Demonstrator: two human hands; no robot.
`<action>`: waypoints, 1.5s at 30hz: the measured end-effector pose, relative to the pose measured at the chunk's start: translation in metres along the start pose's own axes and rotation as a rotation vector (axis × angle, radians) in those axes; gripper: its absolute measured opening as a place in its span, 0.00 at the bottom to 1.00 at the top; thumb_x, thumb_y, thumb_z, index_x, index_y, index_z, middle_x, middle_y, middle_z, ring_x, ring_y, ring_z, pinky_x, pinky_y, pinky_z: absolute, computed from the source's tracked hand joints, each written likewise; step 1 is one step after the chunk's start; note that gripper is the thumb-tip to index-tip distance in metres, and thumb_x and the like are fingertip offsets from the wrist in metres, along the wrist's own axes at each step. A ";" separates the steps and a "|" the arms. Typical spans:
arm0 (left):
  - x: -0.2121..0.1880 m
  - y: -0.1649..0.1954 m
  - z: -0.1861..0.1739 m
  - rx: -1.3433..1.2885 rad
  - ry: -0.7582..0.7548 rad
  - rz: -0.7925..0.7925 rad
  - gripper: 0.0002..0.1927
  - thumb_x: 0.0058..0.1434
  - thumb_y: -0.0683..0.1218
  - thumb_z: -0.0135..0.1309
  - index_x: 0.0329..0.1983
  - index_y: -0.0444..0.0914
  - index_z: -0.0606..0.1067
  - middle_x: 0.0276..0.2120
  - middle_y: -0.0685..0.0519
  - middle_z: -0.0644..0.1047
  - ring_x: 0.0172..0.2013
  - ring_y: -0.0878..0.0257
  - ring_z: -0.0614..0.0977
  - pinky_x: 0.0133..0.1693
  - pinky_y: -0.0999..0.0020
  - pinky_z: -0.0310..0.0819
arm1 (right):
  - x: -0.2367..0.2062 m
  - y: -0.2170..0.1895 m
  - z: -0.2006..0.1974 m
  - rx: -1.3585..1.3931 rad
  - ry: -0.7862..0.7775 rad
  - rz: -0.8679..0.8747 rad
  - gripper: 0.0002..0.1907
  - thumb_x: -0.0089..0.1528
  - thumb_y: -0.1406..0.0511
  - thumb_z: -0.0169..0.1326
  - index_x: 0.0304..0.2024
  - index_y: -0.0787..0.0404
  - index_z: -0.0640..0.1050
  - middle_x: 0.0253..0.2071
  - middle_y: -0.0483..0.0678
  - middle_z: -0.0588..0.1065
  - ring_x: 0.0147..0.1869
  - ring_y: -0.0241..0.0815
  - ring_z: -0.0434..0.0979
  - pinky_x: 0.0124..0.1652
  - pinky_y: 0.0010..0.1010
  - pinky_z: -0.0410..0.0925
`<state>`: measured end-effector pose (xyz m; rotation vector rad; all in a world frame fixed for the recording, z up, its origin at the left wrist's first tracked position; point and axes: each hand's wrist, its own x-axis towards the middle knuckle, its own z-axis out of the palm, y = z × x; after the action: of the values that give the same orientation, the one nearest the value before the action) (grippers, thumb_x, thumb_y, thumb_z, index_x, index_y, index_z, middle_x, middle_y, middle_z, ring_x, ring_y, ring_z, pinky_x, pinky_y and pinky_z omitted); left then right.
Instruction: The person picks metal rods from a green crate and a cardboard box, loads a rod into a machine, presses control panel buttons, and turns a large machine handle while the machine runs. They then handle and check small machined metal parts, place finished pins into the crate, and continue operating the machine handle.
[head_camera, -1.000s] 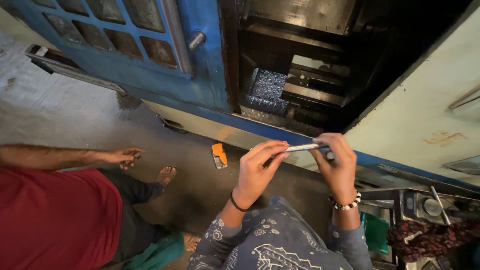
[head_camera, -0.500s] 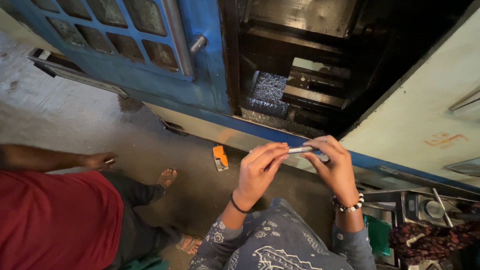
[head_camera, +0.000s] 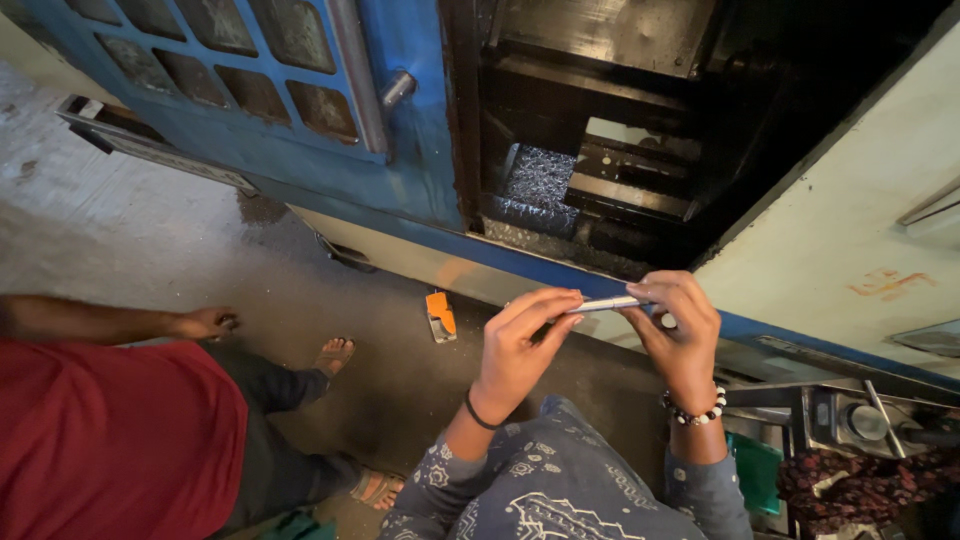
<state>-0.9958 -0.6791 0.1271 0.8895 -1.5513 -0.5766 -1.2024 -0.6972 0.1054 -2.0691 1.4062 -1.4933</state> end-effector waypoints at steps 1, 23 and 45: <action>0.000 0.000 0.001 -0.010 0.006 -0.009 0.11 0.59 0.35 0.64 0.46 0.34 0.80 0.46 0.48 0.82 0.44 0.57 0.85 0.47 0.69 0.81 | 0.000 0.000 0.000 0.015 -0.001 -0.004 0.15 0.54 0.74 0.69 0.41 0.63 0.80 0.43 0.49 0.77 0.40 0.36 0.77 0.32 0.22 0.68; -0.002 -0.011 0.001 0.124 -0.099 0.099 0.10 0.59 0.37 0.63 0.44 0.36 0.80 0.45 0.51 0.82 0.44 0.56 0.84 0.47 0.65 0.78 | 0.011 -0.017 -0.012 0.039 -0.333 0.119 0.15 0.59 0.69 0.63 0.49 0.62 0.82 0.44 0.51 0.79 0.46 0.45 0.80 0.44 0.30 0.71; 0.018 -0.040 0.015 -0.015 -0.020 -0.023 0.10 0.58 0.37 0.65 0.43 0.36 0.80 0.44 0.49 0.82 0.41 0.57 0.85 0.43 0.68 0.80 | 0.023 0.018 0.009 -0.053 0.004 0.043 0.15 0.54 0.77 0.67 0.41 0.63 0.80 0.43 0.50 0.78 0.39 0.40 0.76 0.35 0.26 0.68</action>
<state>-1.0021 -0.7184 0.1038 0.8934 -1.5542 -0.6142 -1.2051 -0.7276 0.1036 -2.0535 1.4981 -1.4592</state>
